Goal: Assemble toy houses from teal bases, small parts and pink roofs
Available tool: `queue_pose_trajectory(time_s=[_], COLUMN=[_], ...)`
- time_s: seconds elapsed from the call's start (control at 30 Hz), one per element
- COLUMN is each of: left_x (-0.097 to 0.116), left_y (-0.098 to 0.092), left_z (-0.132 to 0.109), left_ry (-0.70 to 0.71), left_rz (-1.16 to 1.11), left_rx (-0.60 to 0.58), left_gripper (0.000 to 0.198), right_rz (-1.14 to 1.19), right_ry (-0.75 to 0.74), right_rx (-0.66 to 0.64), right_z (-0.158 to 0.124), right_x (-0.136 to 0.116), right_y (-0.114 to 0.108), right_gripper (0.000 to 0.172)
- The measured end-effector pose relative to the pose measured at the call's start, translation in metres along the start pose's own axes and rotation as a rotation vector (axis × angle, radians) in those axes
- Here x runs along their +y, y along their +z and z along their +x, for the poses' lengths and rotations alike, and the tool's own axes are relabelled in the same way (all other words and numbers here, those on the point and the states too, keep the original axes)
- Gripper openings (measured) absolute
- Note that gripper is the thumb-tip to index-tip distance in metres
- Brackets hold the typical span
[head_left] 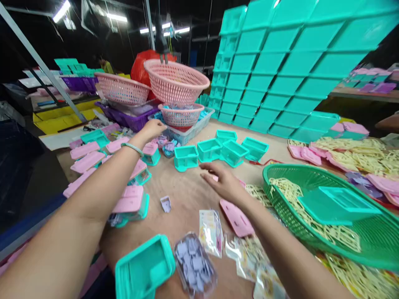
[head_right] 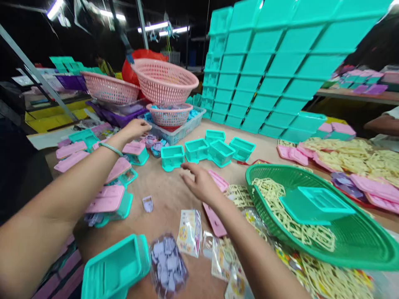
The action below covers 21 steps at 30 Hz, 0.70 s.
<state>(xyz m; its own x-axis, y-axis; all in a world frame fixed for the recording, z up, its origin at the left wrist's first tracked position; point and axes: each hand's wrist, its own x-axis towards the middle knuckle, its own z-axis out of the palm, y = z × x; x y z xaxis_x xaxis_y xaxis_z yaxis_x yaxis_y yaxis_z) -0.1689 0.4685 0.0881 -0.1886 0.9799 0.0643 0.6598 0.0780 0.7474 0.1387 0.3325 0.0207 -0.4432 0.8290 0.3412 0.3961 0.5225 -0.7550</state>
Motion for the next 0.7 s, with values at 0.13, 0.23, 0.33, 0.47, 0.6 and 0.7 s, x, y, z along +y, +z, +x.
queue_pose_trajectory(time_s=[0.13, 0.23, 0.33, 0.47, 0.6, 0.7], left_x=[-0.009, -0.028, -0.037, -0.011, 0.024, 0.036], left_y=[0.032, 0.061, 0.076, 0.074, 0.061, 0.054], left_z=[-0.073, -0.137, -0.180, -0.202, -0.223, -0.248], left_ry=[-0.068, -0.099, -0.094, 0.010, 0.153, 0.217], left_rz=[0.022, 0.042, 0.050, 0.014, 0.032, 0.132], left_rx=[-0.268, -0.424, -0.508, -0.535, -0.528, -0.509], left_gripper=[0.023, 0.039, 0.044, 0.027, 0.014, 0.023], right_rz=[0.074, 0.022, -0.073, -0.073, -0.081, -0.265], right_ry=[0.104, 0.133, 0.160, 0.205, 0.114, 0.163], right_rx=[-0.003, -0.046, -0.104, -0.054, 0.019, -0.018], right_z=[-0.015, -0.036, -0.063, -0.106, -0.141, -0.156], right_x=[-0.013, -0.030, -0.047, -0.073, -0.092, -0.083], right_y=[-0.022, -0.034, -0.042, -0.036, -0.018, -0.017], right_gripper=[0.025, 0.020, 0.016, 0.024, 0.052, 0.040])
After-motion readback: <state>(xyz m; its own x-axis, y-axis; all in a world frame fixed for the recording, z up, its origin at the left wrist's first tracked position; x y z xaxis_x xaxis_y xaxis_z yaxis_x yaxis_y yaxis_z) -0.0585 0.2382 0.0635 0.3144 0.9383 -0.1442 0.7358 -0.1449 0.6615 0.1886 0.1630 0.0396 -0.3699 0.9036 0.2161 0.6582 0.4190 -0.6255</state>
